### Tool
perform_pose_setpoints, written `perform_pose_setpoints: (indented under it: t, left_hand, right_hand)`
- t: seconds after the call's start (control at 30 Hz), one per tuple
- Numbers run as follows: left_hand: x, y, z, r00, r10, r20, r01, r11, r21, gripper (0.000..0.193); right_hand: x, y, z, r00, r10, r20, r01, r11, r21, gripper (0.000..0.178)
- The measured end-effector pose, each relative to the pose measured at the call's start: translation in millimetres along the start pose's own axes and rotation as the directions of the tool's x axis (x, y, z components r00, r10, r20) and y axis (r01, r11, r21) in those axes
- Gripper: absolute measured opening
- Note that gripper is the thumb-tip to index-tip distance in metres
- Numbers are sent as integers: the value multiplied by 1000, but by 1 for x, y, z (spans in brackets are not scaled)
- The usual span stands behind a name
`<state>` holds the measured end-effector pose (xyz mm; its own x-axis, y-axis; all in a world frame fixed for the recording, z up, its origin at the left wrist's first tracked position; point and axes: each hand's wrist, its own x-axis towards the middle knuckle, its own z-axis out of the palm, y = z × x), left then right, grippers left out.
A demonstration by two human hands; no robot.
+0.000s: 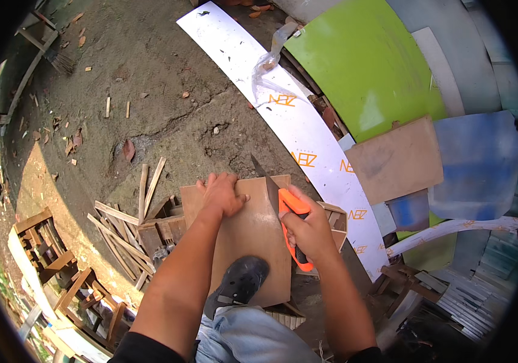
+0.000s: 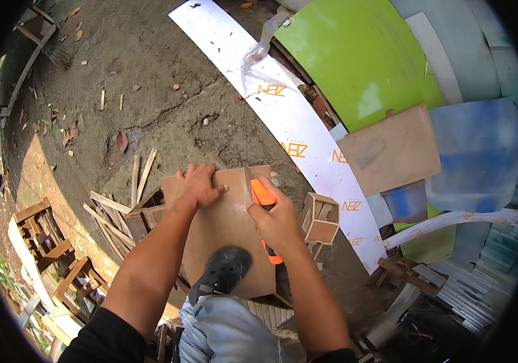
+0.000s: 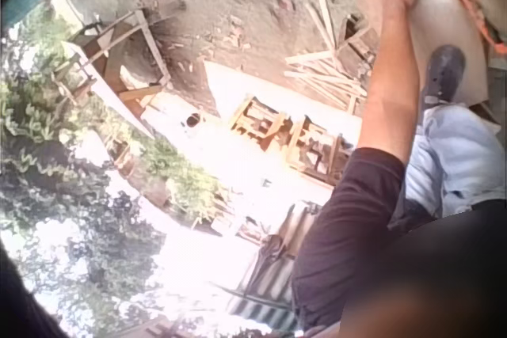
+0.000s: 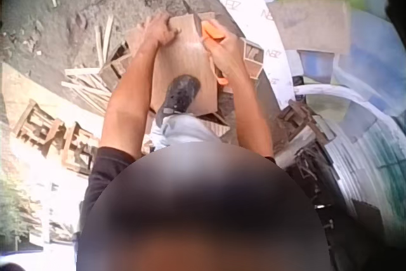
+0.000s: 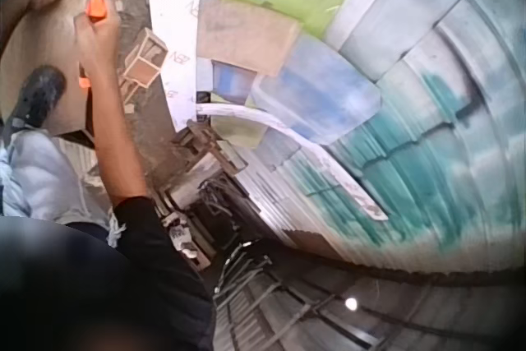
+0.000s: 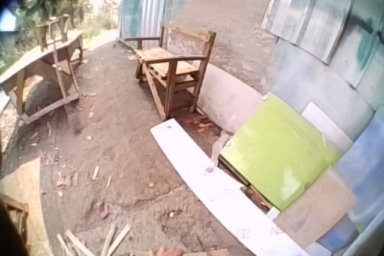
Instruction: The person saws a rectangular piece of plywood, then uses a hammer and nail to attach a small wooden block to the cut piece. The person hammers the nail into the block multiple times to secure it.
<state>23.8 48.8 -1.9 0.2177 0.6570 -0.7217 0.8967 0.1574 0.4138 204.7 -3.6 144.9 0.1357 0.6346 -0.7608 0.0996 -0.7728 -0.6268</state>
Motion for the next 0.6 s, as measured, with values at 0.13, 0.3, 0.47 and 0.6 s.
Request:
perform_pose_setpoints:
  t: [0.13, 0.3, 0.47, 0.6]
  left_hand:
    - [1, 1, 1, 1000, 7, 3, -7, 999, 46, 75]
    - [6, -2, 4, 999, 28, 16, -29, 997, 65, 78]
    - [11, -4, 7, 999, 24, 24, -26, 996, 86, 77]
    - [11, -2, 6, 999, 19, 49, -25, 991, 129, 81]
  right_hand:
    - [-1, 40, 15, 957, -289, -33, 283, 950, -129, 72]
    - [-35, 89, 19, 891, -440, -109, 420, 892, -170, 71]
    - [-52, 124, 10, 815, -564, -134, 527, 817, -233, 71]
    - [-45, 125, 8, 823, -552, -131, 534, 832, -152, 64]
